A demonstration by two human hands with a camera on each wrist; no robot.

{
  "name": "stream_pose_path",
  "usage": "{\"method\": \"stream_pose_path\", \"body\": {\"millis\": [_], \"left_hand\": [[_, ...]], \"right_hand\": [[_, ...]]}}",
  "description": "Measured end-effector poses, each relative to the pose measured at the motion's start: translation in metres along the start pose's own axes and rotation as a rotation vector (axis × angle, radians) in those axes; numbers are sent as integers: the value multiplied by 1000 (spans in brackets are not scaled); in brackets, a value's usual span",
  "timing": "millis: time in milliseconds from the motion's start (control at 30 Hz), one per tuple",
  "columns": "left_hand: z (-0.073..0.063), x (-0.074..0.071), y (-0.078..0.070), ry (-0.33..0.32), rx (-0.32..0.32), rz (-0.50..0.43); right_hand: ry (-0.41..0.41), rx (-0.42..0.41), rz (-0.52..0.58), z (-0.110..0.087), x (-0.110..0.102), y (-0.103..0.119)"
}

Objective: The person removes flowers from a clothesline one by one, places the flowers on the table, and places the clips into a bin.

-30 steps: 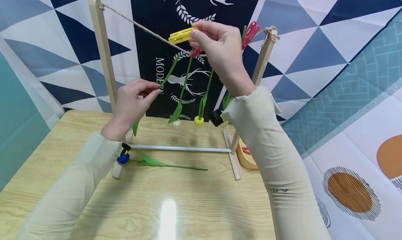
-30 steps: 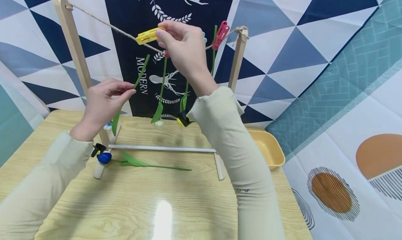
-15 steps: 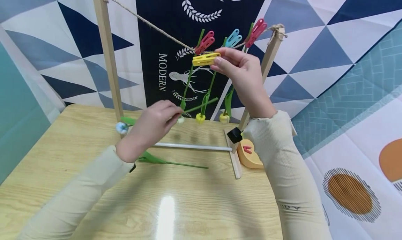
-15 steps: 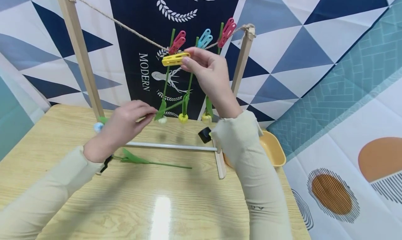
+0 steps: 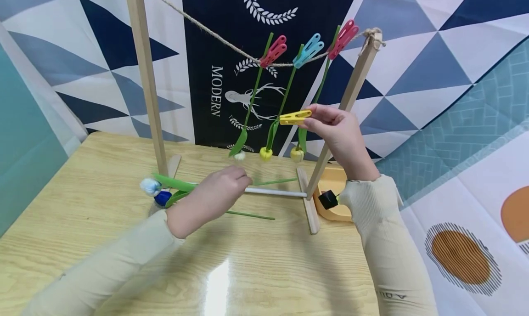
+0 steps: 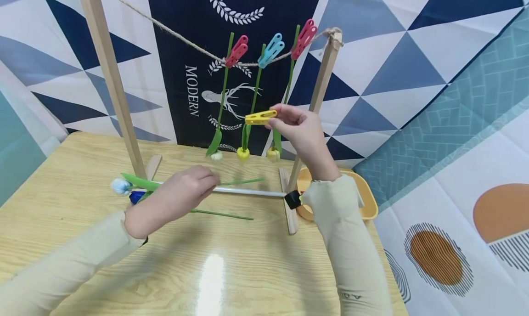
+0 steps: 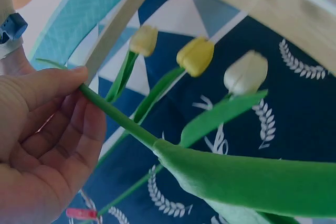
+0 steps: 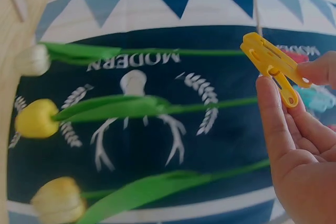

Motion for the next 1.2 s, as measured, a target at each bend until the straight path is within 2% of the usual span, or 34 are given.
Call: {"method": "stream_pose_path", "body": {"millis": [233,367,533,767,933,1067,1200], "left_hand": [[-16,33,-4,142,-58,-12],[-27,53,-3,214,-109,-49],[-43,78,-2,284,-159,-79],[-59,99,1,315,-193,-99],[-66,110,-4,321,-175,-87],[-72,120,-10,344,-155,-88],[-78,129,-14,358,-153,-83]], "right_hand": [[-39,71,-57,-8,-21,-36],[-52,112,-15,-15,-36,-61],[-56,138,104,-23,-57,-96],[-71,201,195,-30,-84,-149],[-97,270,243,-38,-102,-183],[-90,278,311,-45,-115,-203],[-81,278,328,-49,-124,-218]]}}
Point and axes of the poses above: each hand's wrist, its own z-axis towards the middle knuckle, its own x-axis out of the palm, y = z × x, the point moved 9 cm from there along z, towards the middle knuckle, and after that the axes turned 5 degrees about x, right-handed, at the moved point
